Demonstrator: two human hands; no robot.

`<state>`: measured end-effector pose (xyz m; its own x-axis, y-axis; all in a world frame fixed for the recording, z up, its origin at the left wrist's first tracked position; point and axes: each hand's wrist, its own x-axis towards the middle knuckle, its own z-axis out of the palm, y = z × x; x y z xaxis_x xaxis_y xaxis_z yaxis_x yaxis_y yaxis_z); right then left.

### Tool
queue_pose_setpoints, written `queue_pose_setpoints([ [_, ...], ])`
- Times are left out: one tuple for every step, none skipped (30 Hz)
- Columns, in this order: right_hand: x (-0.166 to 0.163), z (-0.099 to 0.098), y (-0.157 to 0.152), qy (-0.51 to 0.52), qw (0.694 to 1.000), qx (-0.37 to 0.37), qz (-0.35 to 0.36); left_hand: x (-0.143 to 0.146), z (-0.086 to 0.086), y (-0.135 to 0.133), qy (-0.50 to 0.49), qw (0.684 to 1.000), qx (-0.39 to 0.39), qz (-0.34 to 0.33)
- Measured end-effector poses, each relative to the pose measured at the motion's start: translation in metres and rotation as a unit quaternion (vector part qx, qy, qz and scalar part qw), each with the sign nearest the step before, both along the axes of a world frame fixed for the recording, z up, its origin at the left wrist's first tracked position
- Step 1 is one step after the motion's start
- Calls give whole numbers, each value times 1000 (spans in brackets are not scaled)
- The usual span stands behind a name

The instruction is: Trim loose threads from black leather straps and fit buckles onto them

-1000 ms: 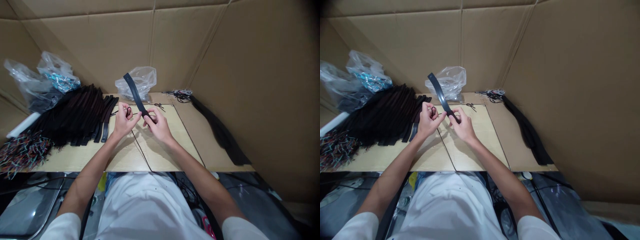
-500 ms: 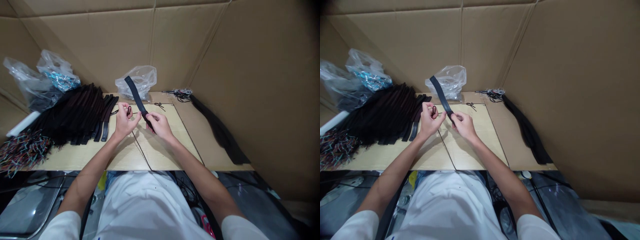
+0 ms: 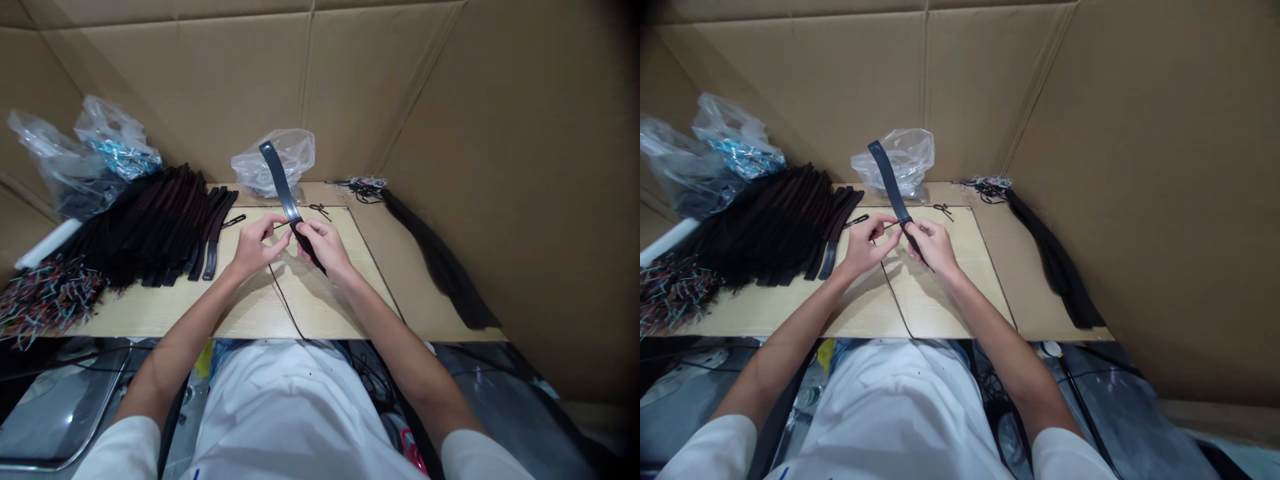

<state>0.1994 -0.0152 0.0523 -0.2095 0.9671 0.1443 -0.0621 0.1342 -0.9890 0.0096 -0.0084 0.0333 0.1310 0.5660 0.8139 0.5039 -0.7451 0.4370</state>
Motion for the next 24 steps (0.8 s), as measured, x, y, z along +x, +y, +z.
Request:
queue_pose_setpoints([
  [0, 0, 0, -2, 1000, -3, 0, 0, -1, 0, 3, 1000, 5, 7],
  [-1, 0, -1, -6, 1000, -5, -1, 0, -1, 1, 6, 1000, 11, 14],
  [-1, 1, -1, -9, 1000, -7, -2, -1, -1, 1, 10, 1000, 16, 20],
  [-2, 1, -1, -13, 1000, -8, -4, -1, -2, 1, 14, 999, 20, 25],
  [-2, 0, -1, -18, 1000, -9, -7, -1, -2, 1, 18, 999, 24, 29],
  [-2, 0, -1, -23, 1000, -9, -11, -2, -2, 2, 22, 999, 29, 33],
  [-3, 0, -1, -28, 999, -11, -15, -2, -3, 2, 26, 998, 35, 36],
  [-3, -1, 0, -32, 999, -15, -19, -2, -4, 2, 29, 998, 44, 39],
  [-3, -2, 0, -36, 999, -19, -23, -1, -4, 2, 33, 997, 52, 41],
  [-3, -4, 1, -39, 999, -22, -26, -1, -5, 2, 38, 997, 58, 43],
  [-4, -5, 1, -42, 998, -23, -30, -1, -6, 3, 44, 996, 62, 46],
  [-4, -6, 2, -47, 998, -20, -34, -1, -7, 3, 50, 995, 63, 50],
  [-5, -8, 2, -54, 998, -12, -41, 0, -7, 3, 58, 995, 63, 55],
  [-5, -9, 2, -63, 997, -1, -49, 0, -8, 3, 65, 994, 62, 59],
  [-6, -9, 2, -73, 996, 11, -58, 0, -8, 3, 69, 994, 61, 62],
  [-7, -10, 2, -85, 994, 24, -67, 1, -9, 3, 71, 994, 59, 62],
  [-7, -10, 2, -97, 992, 37, -76, 1, -9, 3, 69, 994, 57, 62],
  [-8, -10, 1, -107, 990, 49, -83, 2, -9, 3, 66, 994, 56, 62],
  [-8, -9, 1, -115, 988, 59, -89, 3, -10, 3, 61, 994, 57, 65],
  [-9, -9, 1, -121, 986, 68, -93, 3, -11, 3, 56, 994, 61, 68],
  [-9, -8, 0, -124, 985, 74, -95, 4, -11, 3, 51, 994, 67, 72],
  [-9, -8, 0, -127, 984, 79, -96, 5, -12, 3, 48, 993, 73, 73],
  [-10, -7, -1, -129, 984, 82, -96, 6, -12, 3, 45, 993, 77, 74],
  [-10, -7, -1, -131, 983, 85, -97, 7, -13, 2, 44, 993, 76, 75],
])
